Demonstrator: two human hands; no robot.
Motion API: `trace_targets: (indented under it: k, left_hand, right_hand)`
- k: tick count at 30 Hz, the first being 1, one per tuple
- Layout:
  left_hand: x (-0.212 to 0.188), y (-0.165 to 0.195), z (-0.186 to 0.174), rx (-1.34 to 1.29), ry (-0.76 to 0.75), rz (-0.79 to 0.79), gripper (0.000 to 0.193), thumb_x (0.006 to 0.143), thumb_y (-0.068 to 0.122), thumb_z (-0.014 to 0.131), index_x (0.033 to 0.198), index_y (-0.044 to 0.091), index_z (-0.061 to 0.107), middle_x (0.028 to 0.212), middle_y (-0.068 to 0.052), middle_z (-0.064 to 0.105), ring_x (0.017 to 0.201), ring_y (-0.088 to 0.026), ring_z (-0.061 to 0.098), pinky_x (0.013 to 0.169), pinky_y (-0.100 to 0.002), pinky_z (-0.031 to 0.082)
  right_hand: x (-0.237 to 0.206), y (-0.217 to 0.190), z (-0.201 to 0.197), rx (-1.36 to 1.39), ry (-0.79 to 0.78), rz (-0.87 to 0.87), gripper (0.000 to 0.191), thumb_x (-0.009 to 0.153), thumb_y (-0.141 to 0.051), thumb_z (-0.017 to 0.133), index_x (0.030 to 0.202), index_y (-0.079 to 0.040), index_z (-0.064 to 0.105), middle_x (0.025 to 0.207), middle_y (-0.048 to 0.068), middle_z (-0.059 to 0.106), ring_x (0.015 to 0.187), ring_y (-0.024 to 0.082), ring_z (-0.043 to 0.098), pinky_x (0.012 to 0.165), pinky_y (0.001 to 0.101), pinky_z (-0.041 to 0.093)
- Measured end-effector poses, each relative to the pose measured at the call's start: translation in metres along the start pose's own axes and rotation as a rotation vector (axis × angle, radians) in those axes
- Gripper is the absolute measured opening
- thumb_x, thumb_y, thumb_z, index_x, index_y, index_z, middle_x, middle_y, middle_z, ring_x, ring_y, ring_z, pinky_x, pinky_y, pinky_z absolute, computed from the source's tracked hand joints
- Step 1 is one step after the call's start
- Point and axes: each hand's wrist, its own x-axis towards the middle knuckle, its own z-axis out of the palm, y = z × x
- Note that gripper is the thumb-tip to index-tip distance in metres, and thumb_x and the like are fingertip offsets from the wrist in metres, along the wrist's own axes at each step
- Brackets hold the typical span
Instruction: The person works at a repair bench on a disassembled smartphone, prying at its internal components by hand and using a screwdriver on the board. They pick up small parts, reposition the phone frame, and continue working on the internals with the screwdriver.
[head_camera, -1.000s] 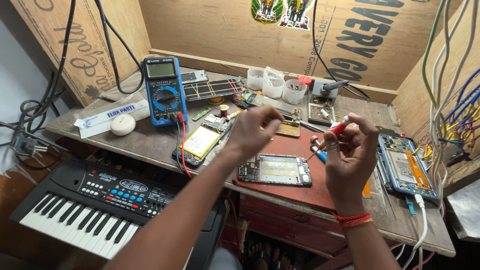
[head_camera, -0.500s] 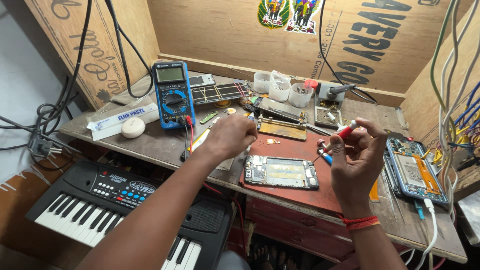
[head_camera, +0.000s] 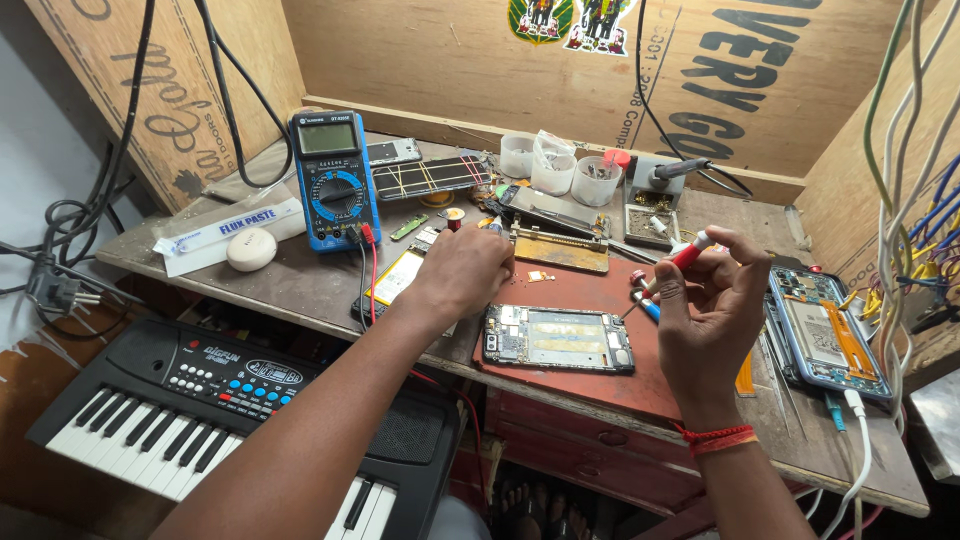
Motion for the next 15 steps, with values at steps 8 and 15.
trace_targets:
  k: [8, 15]
  left_hand:
    - [-0.0003, -0.0020, 0.0014, -0.056, 0.015, -0.002, 0.011, 0.089, 0.022, 0.071, 0.089, 0.015, 0.079, 0.092, -0.006, 0.075, 0.098, -0.026, 0.069, 0.087, -0.044, 0.053]
    - [0.0028, 0.0003, 0.0010, -0.025, 0.008, 0.008, 0.011, 0.088, 0.024, 0.072, 0.088, 0.015, 0.079, 0.091, -0.006, 0.075, 0.098, -0.025, 0.070, 0.088, -0.044, 0.053]
  right_hand:
    - [0.0002, -0.0010, 0.0009, -0.010, -0.002, 0.004, 0.046, 0.104, 0.003, 0.068, 0.141, -0.005, 0.041, 0.104, 0.010, 0.063, 0.088, 0.015, 0.070, 0.076, 0.0258, 0.059]
    - [0.0004, 0.0002, 0.0006, -0.022, 0.008, 0.005, 0.046, 0.104, 0.003, 0.068, 0.140, -0.006, 0.041, 0.103, 0.010, 0.063, 0.086, 0.015, 0.071, 0.075, 0.0256, 0.059]
